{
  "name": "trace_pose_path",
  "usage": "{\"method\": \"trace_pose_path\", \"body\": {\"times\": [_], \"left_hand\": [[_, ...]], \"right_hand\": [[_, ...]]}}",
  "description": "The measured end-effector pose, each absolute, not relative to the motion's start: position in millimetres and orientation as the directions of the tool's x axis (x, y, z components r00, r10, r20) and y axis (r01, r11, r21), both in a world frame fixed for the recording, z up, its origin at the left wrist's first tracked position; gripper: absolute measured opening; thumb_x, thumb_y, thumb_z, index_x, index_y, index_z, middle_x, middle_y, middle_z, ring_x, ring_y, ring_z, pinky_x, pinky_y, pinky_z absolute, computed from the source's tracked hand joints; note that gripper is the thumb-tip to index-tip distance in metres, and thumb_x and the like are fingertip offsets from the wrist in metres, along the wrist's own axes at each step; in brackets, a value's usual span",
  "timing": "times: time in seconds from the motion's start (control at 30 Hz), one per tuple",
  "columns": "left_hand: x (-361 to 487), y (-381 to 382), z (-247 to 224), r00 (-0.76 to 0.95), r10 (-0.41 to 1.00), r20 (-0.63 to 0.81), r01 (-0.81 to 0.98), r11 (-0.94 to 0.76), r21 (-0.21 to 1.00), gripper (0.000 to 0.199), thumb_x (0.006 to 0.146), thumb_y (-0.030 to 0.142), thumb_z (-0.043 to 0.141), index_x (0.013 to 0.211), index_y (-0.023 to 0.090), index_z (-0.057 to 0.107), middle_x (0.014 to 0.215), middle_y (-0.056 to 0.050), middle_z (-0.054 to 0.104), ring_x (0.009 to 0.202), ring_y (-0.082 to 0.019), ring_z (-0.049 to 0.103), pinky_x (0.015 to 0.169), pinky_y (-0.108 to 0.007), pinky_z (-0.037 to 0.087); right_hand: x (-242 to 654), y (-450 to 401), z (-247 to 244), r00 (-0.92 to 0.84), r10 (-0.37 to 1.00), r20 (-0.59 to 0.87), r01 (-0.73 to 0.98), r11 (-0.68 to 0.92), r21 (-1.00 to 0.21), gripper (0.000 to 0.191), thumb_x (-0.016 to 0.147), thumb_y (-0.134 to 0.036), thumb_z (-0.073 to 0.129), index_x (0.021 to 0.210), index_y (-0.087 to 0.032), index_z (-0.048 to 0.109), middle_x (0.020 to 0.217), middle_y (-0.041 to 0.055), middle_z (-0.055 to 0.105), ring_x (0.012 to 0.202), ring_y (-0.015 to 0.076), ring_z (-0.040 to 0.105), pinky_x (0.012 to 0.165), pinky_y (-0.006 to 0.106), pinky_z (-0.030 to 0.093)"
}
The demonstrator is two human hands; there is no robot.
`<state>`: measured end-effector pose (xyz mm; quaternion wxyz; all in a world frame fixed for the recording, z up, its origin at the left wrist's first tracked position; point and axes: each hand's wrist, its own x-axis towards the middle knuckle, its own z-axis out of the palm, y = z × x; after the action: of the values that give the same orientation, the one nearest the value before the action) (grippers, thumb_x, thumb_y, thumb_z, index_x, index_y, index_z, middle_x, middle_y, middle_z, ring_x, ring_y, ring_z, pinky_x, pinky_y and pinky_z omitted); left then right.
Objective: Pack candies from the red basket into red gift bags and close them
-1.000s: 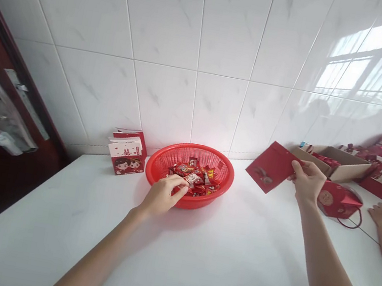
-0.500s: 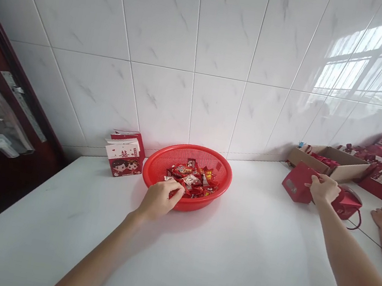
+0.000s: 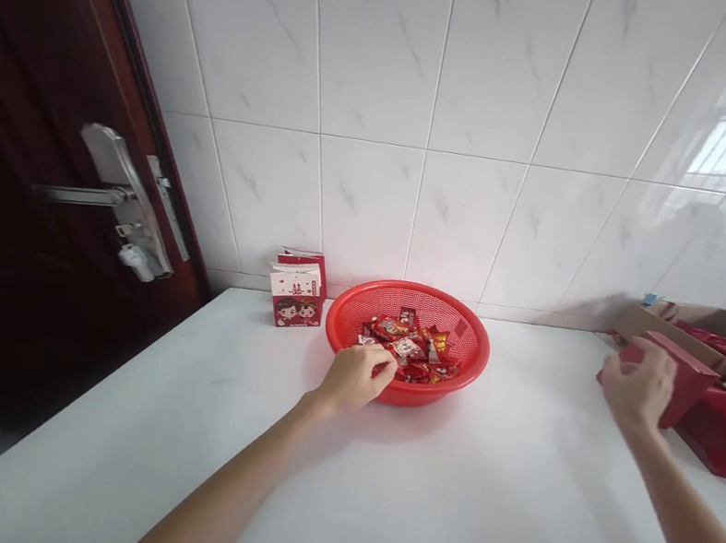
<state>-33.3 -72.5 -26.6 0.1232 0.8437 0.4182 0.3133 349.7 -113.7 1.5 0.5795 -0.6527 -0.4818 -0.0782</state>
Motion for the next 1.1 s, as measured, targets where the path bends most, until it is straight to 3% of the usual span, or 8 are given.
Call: {"method": "trace_pose_path", "body": {"times": [0.1, 0.2, 0.3, 0.37, 0.47, 0.7, 0.93, 1.1], "left_hand": [[-32.4, -73.3, -27.2, 0.452, 0.788, 0.418, 0.628, -0.614, 0.478, 0.032, 0.093, 0.026, 0.046, 0.070, 0.022, 0.068, 0.073, -0.003, 0.071, 0.069, -0.018, 0.064, 0.065, -0.030, 0.046], [-31.6, -75.8, -27.2, 0.445, 0.777, 0.446, 0.570, -0.629, 0.528, 0.031, 0.093, 0.027, 0.048, 0.072, 0.022, 0.069, 0.076, -0.004, 0.073, 0.073, -0.019, 0.066, 0.068, -0.030, 0.048], [-36.6, -71.2, -24.8, 0.385, 0.756, 0.529, 0.419, -0.654, 0.630, 0.027, 0.093, 0.031, 0.052, 0.079, 0.021, 0.072, 0.085, -0.006, 0.076, 0.081, -0.020, 0.069, 0.077, -0.032, 0.054], [-47.8, -58.5, -19.2, 0.238, 0.795, 0.559, 0.394, -0.604, 0.692, 0.023, 0.091, 0.034, 0.056, 0.084, 0.020, 0.074, 0.094, -0.008, 0.077, 0.090, -0.021, 0.070, 0.081, -0.032, 0.056], [-79.3, -24.4, -2.8, -0.102, 0.847, 0.522, 0.512, -0.406, 0.757, 0.017, 0.087, 0.026, 0.058, 0.089, 0.020, 0.074, 0.106, -0.008, 0.076, 0.103, -0.022, 0.070, 0.091, -0.034, 0.057], [-161.9, 46.9, 33.5, -0.415, 0.793, 0.446, 0.582, -0.146, 0.800, 0.029, 0.075, 0.011, 0.060, 0.103, 0.014, 0.071, 0.128, -0.020, 0.068, 0.135, -0.036, 0.052, 0.117, -0.050, 0.036], [-169.2, 50.9, 29.3, -0.435, 0.818, 0.376, 0.497, -0.130, 0.858, 0.005, 0.069, 0.023, 0.070, 0.073, 0.022, 0.067, 0.091, -0.011, 0.078, 0.112, -0.034, 0.067, 0.097, -0.041, 0.051], [-170.9, 31.1, 24.9, -0.498, 0.796, 0.344, 0.375, -0.160, 0.913, 0.015, 0.067, 0.032, 0.065, 0.059, 0.023, 0.056, 0.067, -0.008, 0.071, 0.092, -0.034, 0.069, 0.080, -0.040, 0.053]], "right_hand": [[277.7, -130.1, -15.9, 0.377, 0.578, 0.724, 0.745, 0.276, -0.608, 0.007, 0.083, -0.020, 0.063, 0.089, -0.024, 0.062, 0.072, 0.0032, 0.059, 0.060, 0.0197, 0.057, 0.061, 0.035, 0.045], [189.2, -164.0, -41.5, -0.259, 0.582, 0.771, 0.584, 0.730, -0.355, 0.018, 0.092, -0.013, 0.050, 0.101, -0.025, 0.060, 0.079, 0.0045, 0.068, 0.062, 0.0175, 0.061, 0.060, 0.031, 0.048], [115.7, -193.1, -80.9, -0.632, 0.351, 0.691, 0.340, 0.927, -0.160, 0.020, 0.091, -0.010, 0.045, 0.096, -0.022, 0.060, 0.072, 0.0046, 0.066, 0.058, 0.0168, 0.054, 0.056, 0.031, 0.042], [87.3, -200.3, -111.6, -0.630, 0.276, 0.726, 0.299, 0.949, -0.100, 0.021, 0.091, -0.010, 0.042, 0.082, -0.021, 0.057, 0.058, -0.0005, 0.055, 0.047, 0.0136, 0.041, 0.050, 0.029, 0.035], [74.3, -196.5, -148.4, -0.633, 0.329, 0.701, 0.324, 0.935, -0.146, 0.025, 0.094, -0.015, 0.042, 0.072, -0.022, 0.053, 0.055, -0.0021, 0.050, 0.045, 0.0122, 0.034, 0.048, 0.027, 0.032], [76.3, -185.3, -169.3, -0.653, 0.583, 0.484, 0.407, 0.808, -0.425, 0.006, 0.079, -0.017, 0.058, 0.076, -0.022, 0.059, 0.064, -0.0003, 0.063, 0.054, 0.0129, 0.051, 0.055, 0.025, 0.039], [68.6, -179.5, -169.5, -0.658, 0.642, 0.394, 0.396, 0.739, -0.545, 0.015, 0.063, -0.006, 0.056, 0.067, -0.020, 0.060, 0.064, 0.0002, 0.063, 0.055, 0.0119, 0.051, 0.053, 0.022, 0.038], [72.5, -183.4, -156.1, -0.618, 0.706, 0.344, 0.417, 0.666, -0.618, 0.015, 0.066, -0.007, 0.056, 0.070, -0.020, 0.063, 0.068, 0.0012, 0.064, 0.059, 0.0137, 0.055, 0.057, 0.024, 0.041]]}}
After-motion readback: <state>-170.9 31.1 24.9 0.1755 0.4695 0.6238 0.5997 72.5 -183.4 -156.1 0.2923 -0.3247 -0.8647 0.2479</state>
